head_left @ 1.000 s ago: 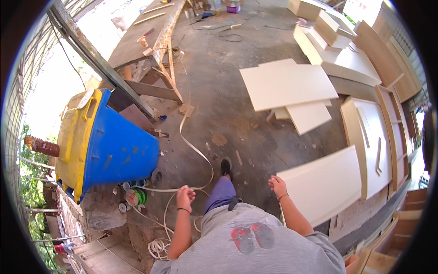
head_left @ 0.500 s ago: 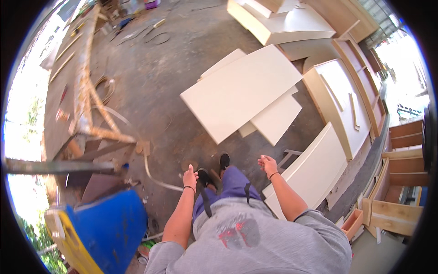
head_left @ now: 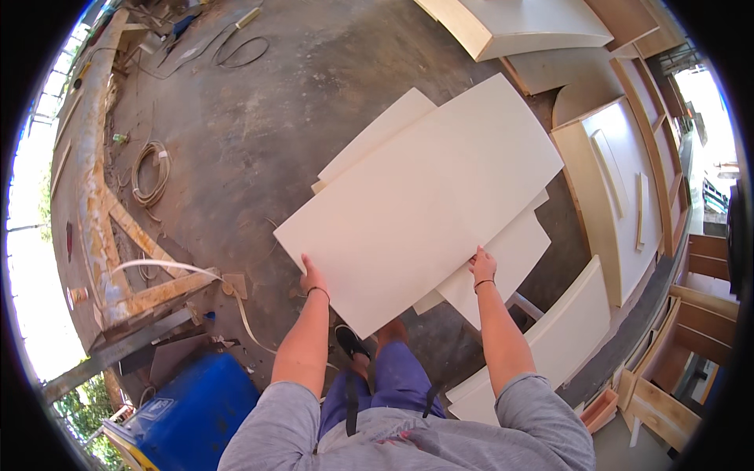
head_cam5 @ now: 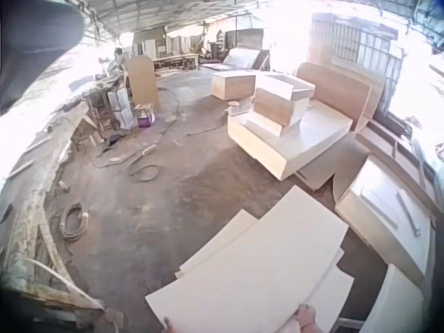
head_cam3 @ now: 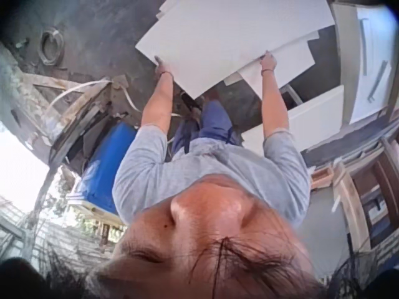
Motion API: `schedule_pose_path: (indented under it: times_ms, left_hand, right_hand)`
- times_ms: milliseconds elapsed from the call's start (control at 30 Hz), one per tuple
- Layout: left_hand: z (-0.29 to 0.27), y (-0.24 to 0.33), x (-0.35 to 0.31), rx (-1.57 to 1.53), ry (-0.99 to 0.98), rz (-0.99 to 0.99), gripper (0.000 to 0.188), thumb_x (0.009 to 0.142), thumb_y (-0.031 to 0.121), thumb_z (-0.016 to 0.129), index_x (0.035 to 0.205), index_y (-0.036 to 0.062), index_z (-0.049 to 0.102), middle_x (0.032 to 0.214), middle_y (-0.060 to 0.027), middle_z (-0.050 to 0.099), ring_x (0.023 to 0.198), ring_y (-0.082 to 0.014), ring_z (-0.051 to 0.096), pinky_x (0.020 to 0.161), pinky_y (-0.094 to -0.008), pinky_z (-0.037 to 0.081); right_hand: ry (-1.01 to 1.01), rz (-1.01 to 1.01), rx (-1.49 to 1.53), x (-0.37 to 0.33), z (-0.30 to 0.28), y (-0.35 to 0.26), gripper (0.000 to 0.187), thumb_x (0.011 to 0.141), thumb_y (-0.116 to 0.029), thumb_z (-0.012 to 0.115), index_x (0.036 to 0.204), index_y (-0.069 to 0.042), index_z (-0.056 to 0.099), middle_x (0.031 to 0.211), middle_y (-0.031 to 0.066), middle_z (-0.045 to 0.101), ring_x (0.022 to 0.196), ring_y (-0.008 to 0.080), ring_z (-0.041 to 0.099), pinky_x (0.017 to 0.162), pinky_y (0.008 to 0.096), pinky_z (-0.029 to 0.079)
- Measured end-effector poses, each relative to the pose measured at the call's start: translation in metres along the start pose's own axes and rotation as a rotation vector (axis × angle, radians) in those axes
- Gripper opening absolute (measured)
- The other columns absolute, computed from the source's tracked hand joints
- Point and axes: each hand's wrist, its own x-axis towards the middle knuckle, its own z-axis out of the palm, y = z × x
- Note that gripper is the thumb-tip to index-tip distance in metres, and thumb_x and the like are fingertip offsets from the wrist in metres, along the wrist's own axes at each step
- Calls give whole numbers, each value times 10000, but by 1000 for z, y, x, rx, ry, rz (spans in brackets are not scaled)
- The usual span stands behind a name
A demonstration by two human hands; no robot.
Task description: The person picks up a wooden board, places it on a workbench, and applies adhesive edging tape along its edge by hand before using a heat gun to bond the tape to the wood.
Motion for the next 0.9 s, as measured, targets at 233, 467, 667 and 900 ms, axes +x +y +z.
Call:
schedule_pose_path:
  times_ms: [233, 467, 667, 900]
  left_hand:
    - [7, 32, -45, 224, 258, 53, 836, 831, 692, 456, 984, -112, 622, 982, -249, 656, 888, -369, 641, 780, -427, 510]
    - [0, 37, -52, 276, 303, 101, 822, 838, 694, 437, 959, -94, 638, 956, -246, 660, 878, -375, 641, 763, -440, 510]
    - [-2, 49, -42, 196, 301, 27, 818, 820, 727, 422, 961, -41, 665, 960, -211, 672, 868, -373, 643, 742, -455, 508]
    - [-36, 85, -48, 316, 373, 92, 842, 771, 797, 387, 923, 28, 696, 902, -180, 684, 853, -382, 640, 704, -478, 499]
  right_hand:
    - [86, 66, 417, 38, -5, -26, 387, 914, -439, 539, 1016, -67, 564, 868, 36, 644, 709, 161, 629, 620, 303, 516]
    - [-78, 227, 591, 43, 1, -54, 668, 900, -567, 475, 1306, -38, 457, 1272, 104, 550, 1151, 269, 531, 982, 425, 418]
    - [83, 261, 682, 24, 22, -67, 838, 862, -643, 462, 1349, 36, 398, 1338, 120, 498, 1184, 287, 502, 1012, 390, 396]
    - [3, 214, 735, -40, 29, -82, 853, 876, -700, 264, 1439, -60, 286, 1469, 107, 336, 1327, 313, 315, 1095, 460, 257]
